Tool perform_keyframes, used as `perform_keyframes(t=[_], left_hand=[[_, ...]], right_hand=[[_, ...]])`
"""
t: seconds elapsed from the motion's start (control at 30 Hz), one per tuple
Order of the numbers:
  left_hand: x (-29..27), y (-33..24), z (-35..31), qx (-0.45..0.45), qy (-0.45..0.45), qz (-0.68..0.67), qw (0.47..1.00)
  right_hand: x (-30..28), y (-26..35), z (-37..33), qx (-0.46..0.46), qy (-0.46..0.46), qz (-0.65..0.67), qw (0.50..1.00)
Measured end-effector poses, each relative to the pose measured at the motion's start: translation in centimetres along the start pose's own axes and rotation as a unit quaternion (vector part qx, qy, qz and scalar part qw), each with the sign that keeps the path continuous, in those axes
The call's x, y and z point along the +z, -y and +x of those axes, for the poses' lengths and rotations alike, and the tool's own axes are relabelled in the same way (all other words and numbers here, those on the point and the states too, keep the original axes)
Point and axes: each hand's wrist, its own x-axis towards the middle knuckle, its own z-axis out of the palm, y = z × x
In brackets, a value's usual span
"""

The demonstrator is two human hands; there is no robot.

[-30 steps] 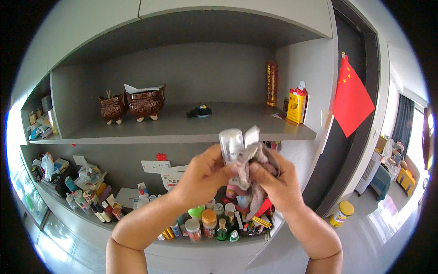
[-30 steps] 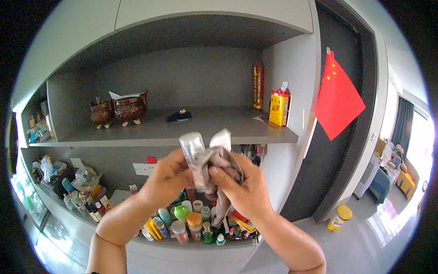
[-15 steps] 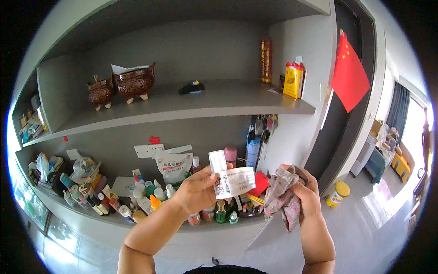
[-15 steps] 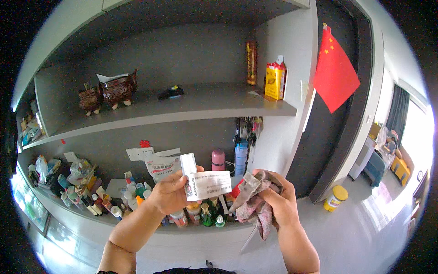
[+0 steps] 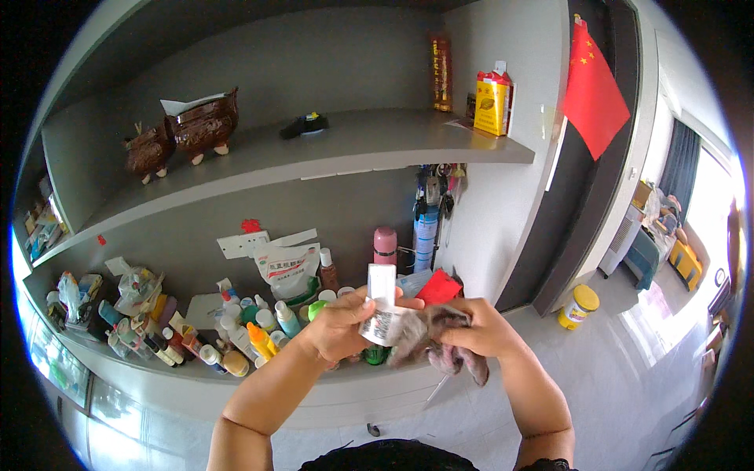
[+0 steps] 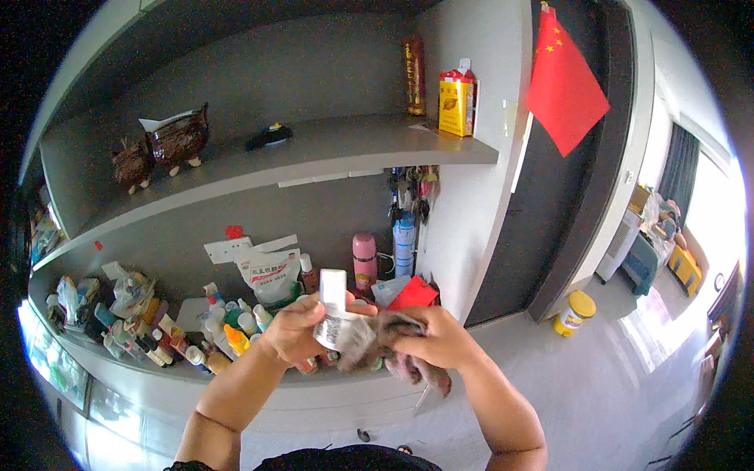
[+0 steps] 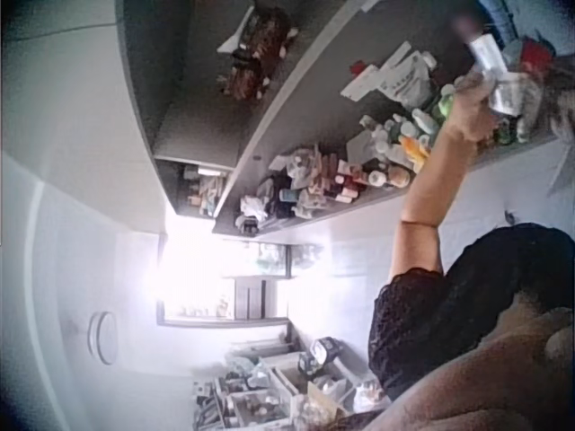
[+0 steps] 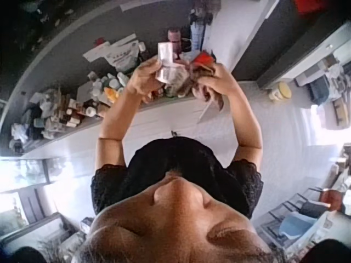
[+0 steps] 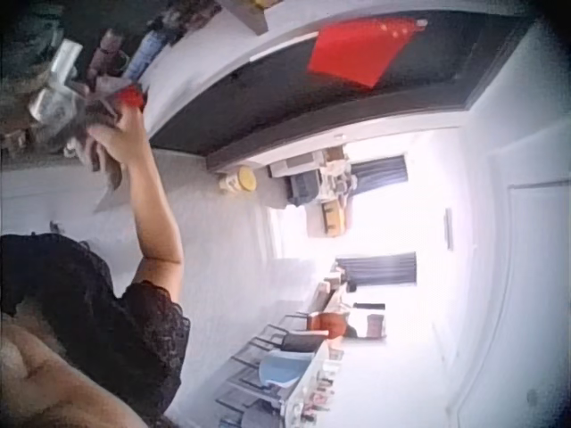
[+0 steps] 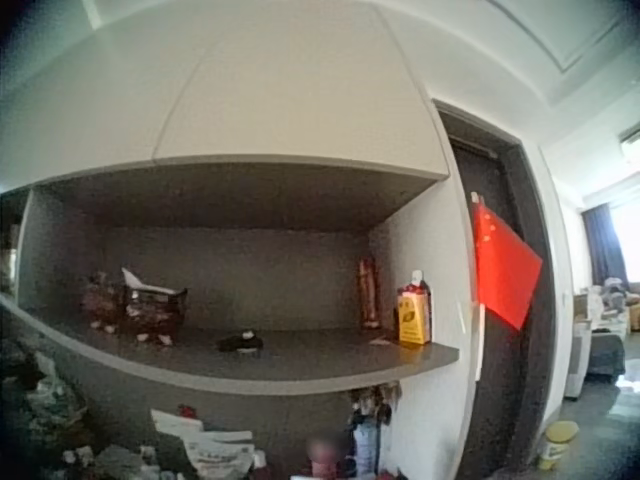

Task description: The person wipes various bottles, jars, and containers with a cloth and arranges them on a shelf. They handle items one by one, cleaning the exterior surfaces before placing them back in an organized manner on the upper shelf.

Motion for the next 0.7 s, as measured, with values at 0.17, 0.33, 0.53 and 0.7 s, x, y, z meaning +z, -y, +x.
perform_keyframes(t=[0.17,0.33,0.53,0.7], left_hand=[[-2.3,1.1,0.0,0.015,-0.033,0.065,0.997],[-1.1,0.2,0.3,0.064,-0.089,0.077,0.991],[1.4,0.4,0.9,0.124,-0.152,0.261,0.945],[3.1,1.4,1.8,0.144,-0.175,0.417,0.88]], right_hand=[[-1.1,-1.2,-3.7,0.01,0.018,-0.095,0.995],[-3.3,-4.6,-6.9,-0.011,0.175,-0.373,0.911],[-3.6,2.8,-3.3,-0.167,-0.059,-0.225,0.958],[0.7,5.2,0.9,-0.217,-0.215,-0.15,0.94]])
